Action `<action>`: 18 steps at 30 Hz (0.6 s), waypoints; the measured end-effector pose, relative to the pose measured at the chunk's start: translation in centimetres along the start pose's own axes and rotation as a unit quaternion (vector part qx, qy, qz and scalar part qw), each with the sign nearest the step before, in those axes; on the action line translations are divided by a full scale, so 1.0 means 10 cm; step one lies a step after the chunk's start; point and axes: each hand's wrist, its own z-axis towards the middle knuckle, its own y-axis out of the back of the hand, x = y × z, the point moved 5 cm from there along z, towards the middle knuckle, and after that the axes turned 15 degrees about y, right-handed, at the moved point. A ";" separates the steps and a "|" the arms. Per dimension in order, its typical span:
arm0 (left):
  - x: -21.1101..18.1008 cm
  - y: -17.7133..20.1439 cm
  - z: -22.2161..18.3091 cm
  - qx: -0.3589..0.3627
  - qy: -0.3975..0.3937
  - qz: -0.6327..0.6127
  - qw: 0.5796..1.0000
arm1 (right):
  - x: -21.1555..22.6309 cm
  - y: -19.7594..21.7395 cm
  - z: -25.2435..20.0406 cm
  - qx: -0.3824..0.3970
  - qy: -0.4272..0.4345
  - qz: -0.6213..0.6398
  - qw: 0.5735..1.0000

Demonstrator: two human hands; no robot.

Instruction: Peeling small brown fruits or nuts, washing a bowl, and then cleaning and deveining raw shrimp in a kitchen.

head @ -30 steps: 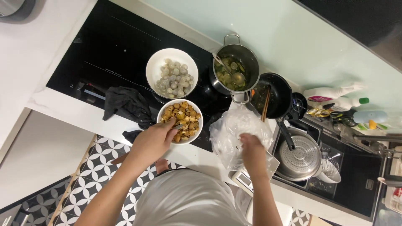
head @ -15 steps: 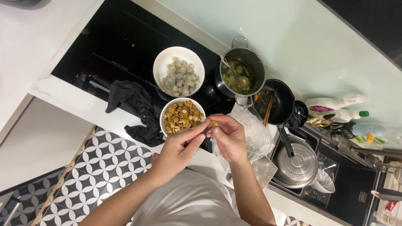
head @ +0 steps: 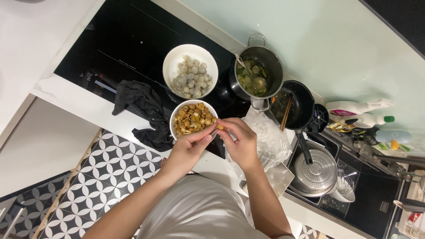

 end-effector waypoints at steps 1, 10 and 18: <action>0.02 0.01 0.03 -0.001 0.001 0.000 1.000 | 0.00 0.00 0.02 0.000 -0.001 0.001 1.000; 0.11 0.01 0.10 -0.087 -0.079 0.003 0.993 | -0.16 -0.32 -0.07 -0.040 -0.013 0.024 0.999; 0.30 0.35 0.28 -0.179 -0.034 0.039 0.982 | -0.74 -0.53 -0.45 -0.152 -0.195 0.246 0.937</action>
